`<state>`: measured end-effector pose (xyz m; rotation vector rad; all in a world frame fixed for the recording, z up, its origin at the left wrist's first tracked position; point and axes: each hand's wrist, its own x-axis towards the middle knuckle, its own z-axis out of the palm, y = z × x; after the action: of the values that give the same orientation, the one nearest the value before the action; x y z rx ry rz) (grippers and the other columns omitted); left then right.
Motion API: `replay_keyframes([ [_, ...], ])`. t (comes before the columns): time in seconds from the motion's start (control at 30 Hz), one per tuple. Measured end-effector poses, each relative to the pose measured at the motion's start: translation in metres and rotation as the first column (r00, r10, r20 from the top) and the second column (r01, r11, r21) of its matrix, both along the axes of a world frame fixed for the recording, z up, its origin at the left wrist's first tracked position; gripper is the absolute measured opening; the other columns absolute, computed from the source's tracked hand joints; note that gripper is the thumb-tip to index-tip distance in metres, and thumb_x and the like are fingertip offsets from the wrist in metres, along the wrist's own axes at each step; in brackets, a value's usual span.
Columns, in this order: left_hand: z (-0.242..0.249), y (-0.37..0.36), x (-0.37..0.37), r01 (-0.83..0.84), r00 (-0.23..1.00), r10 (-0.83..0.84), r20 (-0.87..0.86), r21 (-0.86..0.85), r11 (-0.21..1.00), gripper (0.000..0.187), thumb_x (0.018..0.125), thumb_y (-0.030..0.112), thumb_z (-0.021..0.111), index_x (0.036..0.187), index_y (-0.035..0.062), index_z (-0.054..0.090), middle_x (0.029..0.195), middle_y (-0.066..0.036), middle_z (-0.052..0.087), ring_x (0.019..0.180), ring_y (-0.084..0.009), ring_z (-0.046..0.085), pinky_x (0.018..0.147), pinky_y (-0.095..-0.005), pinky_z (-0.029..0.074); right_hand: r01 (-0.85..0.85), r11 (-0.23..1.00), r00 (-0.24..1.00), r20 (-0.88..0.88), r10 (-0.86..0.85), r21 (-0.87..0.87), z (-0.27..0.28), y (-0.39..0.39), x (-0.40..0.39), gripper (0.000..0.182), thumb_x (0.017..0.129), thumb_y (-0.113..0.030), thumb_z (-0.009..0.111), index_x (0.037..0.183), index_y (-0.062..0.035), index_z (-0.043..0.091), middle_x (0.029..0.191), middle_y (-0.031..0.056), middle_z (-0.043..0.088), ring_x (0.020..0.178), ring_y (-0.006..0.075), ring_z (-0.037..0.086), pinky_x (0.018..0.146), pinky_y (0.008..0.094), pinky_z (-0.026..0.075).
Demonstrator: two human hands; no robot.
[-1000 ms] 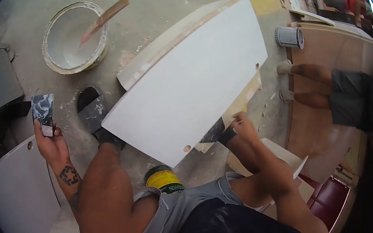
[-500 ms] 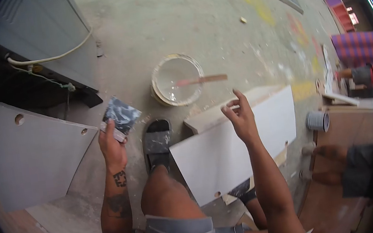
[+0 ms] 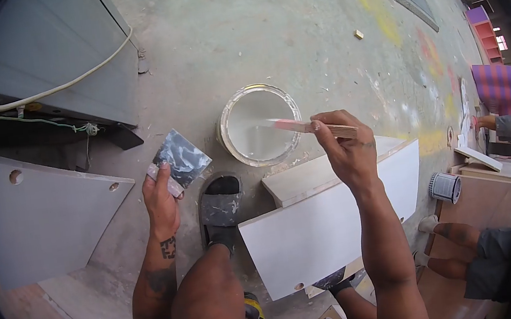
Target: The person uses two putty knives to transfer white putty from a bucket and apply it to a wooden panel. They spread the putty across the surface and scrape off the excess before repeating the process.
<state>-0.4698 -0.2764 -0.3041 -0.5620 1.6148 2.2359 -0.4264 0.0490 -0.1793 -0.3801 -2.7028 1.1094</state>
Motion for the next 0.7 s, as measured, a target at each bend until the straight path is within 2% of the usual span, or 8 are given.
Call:
replay_keyframes([
  [0.03, 0.003, -0.002, 0.000, -0.004, 1.000, 0.004, -0.006, -0.016, 1.000, 0.024, 0.105, 0.029, 0.057, 0.116, 0.0080, 0.062, 0.087, 0.002, 0.065, 0.066, -0.0066, 0.057, 0.050, -0.0235, 0.038, -0.024, 0.999, 1.000, -0.005, 0.025, 0.029, -0.006, 0.002, 0.000, 0.014, 0.098, -0.013, 0.068, 0.101, 0.0007, 0.072, 0.073, 0.0075, 0.068, 0.066, 0.0114, 0.059, 0.063, 0.0273, 0.047],
  [0.13, 0.010, 0.000, 0.003, -0.005, 1.000, 0.004, -0.025, -0.006, 1.000, 0.027, 0.106, 0.030, 0.055, 0.117, 0.0067, 0.061, 0.089, 0.000, 0.067, 0.067, -0.0079, 0.059, 0.050, -0.0235, 0.040, 0.003, 1.000, 0.985, 0.170, 0.002, -0.030, -0.029, -0.007, 0.004, 0.021, 0.098, -0.024, 0.066, 0.096, -0.0039, 0.072, 0.080, 0.0128, 0.072, 0.075, 0.0296, 0.070, 0.070, 0.0393, 0.054],
  [0.17, 0.012, 0.001, 0.000, -0.002, 0.999, 0.002, -0.035, -0.010, 1.000, 0.027, 0.106, 0.030, 0.054, 0.117, 0.0064, 0.061, 0.089, -0.001, 0.067, 0.067, -0.0083, 0.060, 0.050, -0.0236, 0.040, -0.022, 1.000, 0.994, 0.108, 0.024, -0.020, -0.041, -0.010, 0.005, 0.022, 0.099, -0.024, 0.065, 0.094, -0.0029, 0.068, 0.075, 0.0134, 0.069, 0.070, 0.0286, 0.067, 0.067, 0.0395, 0.052],
  [0.27, 0.014, 0.002, -0.001, 0.013, 0.998, -0.014, -0.061, -0.024, 1.000, 0.028, 0.107, 0.031, 0.052, 0.118, 0.0057, 0.061, 0.090, -0.002, 0.068, 0.069, -0.0091, 0.062, 0.050, -0.0238, 0.041, 0.098, 0.976, 0.985, 0.161, -0.067, -0.195, -0.048, -0.025, 0.005, 0.024, 0.100, -0.025, 0.063, 0.092, -0.0020, 0.066, 0.070, 0.0128, 0.065, 0.064, 0.0241, 0.063, 0.063, 0.0372, 0.050],
  [0.3, 0.014, 0.002, 0.001, 0.025, 0.997, -0.027, -0.072, -0.029, 0.999, 0.029, 0.107, 0.031, 0.052, 0.118, 0.0056, 0.060, 0.090, -0.002, 0.068, 0.069, -0.0093, 0.062, 0.051, -0.0238, 0.041, 0.116, 0.970, 0.984, 0.158, -0.082, -0.216, -0.053, -0.027, 0.006, 0.027, 0.102, -0.021, 0.060, 0.091, 0.0025, 0.066, 0.072, 0.0077, 0.068, 0.066, 0.0109, 0.059, 0.061, 0.0276, 0.047],
  [0.4, 0.020, 0.010, -0.003, 0.029, 0.995, -0.029, -0.093, -0.011, 1.000, 0.029, 0.108, 0.031, 0.051, 0.119, 0.0053, 0.060, 0.090, -0.002, 0.068, 0.069, -0.0094, 0.062, 0.051, -0.0236, 0.041, 0.219, 0.840, 0.973, 0.172, -0.152, -0.497, -0.065, -0.026, 0.005, 0.027, 0.104, -0.020, 0.057, 0.096, 0.0033, 0.066, 0.081, 0.0097, 0.071, 0.071, 0.0127, 0.064, 0.064, 0.0279, 0.050],
  [0.5, 0.023, 0.009, -0.008, 0.048, 0.990, -0.049, -0.135, -0.009, 0.999, 0.029, 0.108, 0.030, 0.049, 0.120, 0.0050, 0.060, 0.090, -0.001, 0.068, 0.069, -0.0088, 0.061, 0.052, -0.0230, 0.042, 0.246, 0.753, 0.967, 0.104, -0.232, -0.611, -0.060, -0.013, 0.019, 0.028, 0.106, -0.021, 0.055, 0.103, 0.0040, 0.066, 0.090, 0.0118, 0.072, 0.078, 0.0161, 0.069, 0.068, 0.0287, 0.054],
  [0.7, 0.032, 0.000, -0.028, 0.108, 0.968, -0.128, -0.214, -0.105, 0.989, 0.027, 0.109, 0.028, 0.051, 0.110, 0.0038, 0.063, 0.083, 0.001, 0.063, 0.066, -0.0066, 0.057, 0.055, -0.0240, 0.043, 0.252, 0.793, 0.965, 0.085, -0.248, -0.555, 0.011, 0.013, 0.056, 0.027, 0.105, -0.020, 0.057, 0.107, 0.0049, 0.066, 0.093, 0.0123, 0.071, 0.083, 0.0191, 0.070, 0.073, 0.0305, 0.056],
])
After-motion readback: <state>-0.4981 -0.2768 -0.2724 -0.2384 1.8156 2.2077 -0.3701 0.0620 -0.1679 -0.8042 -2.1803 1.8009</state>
